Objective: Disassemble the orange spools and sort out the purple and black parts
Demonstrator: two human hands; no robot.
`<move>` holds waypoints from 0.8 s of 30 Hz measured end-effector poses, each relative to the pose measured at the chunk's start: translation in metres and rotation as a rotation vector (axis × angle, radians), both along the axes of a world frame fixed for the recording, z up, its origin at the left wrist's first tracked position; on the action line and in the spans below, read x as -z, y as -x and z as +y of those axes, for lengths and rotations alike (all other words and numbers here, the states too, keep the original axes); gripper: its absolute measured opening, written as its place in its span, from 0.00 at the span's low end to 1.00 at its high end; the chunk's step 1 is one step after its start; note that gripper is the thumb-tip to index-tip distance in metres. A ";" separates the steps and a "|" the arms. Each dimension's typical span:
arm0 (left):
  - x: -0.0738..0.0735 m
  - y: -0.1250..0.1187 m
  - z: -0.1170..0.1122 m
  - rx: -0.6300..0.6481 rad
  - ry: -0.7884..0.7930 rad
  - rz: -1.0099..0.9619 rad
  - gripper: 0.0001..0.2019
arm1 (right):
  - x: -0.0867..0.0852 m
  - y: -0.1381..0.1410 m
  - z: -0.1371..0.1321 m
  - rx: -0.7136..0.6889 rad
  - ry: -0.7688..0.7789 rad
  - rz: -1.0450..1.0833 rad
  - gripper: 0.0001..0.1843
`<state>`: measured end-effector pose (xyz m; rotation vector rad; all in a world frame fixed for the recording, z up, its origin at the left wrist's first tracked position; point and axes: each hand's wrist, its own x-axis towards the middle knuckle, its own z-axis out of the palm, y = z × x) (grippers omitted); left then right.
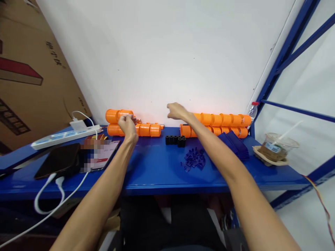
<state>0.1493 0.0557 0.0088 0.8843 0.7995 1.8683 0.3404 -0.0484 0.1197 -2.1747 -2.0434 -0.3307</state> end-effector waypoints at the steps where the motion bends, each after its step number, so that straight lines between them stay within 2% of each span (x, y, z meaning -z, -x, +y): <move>1: -0.001 -0.001 -0.002 0.012 -0.007 -0.004 0.07 | -0.008 -0.014 -0.008 0.027 0.018 -0.020 0.31; 4: -0.003 -0.005 -0.010 0.038 -0.033 0.015 0.07 | -0.016 -0.055 -0.025 0.106 0.095 -0.122 0.35; 8: -0.005 -0.010 -0.021 0.074 -0.057 0.104 0.06 | 0.007 -0.091 -0.030 0.200 0.167 -0.206 0.38; 11: -0.004 -0.013 -0.027 0.105 -0.092 0.191 0.06 | 0.022 -0.097 -0.030 0.198 0.195 -0.189 0.27; 14: -0.003 -0.016 -0.030 0.126 -0.108 0.263 0.08 | 0.018 -0.095 -0.036 0.184 0.200 -0.159 0.19; 17: -0.002 -0.019 -0.035 0.185 -0.120 0.296 0.10 | 0.006 -0.092 -0.045 0.126 0.116 -0.109 0.25; 19: -0.003 -0.020 -0.039 0.295 -0.098 0.286 0.09 | 0.006 -0.084 -0.049 0.033 -0.023 -0.088 0.31; 21: -0.004 -0.021 -0.044 0.454 -0.032 0.248 0.09 | 0.016 -0.066 -0.051 -0.090 -0.196 -0.096 0.35; 24: -0.008 -0.022 -0.051 0.694 0.063 0.167 0.22 | 0.046 -0.024 -0.054 -0.291 -0.402 -0.144 0.39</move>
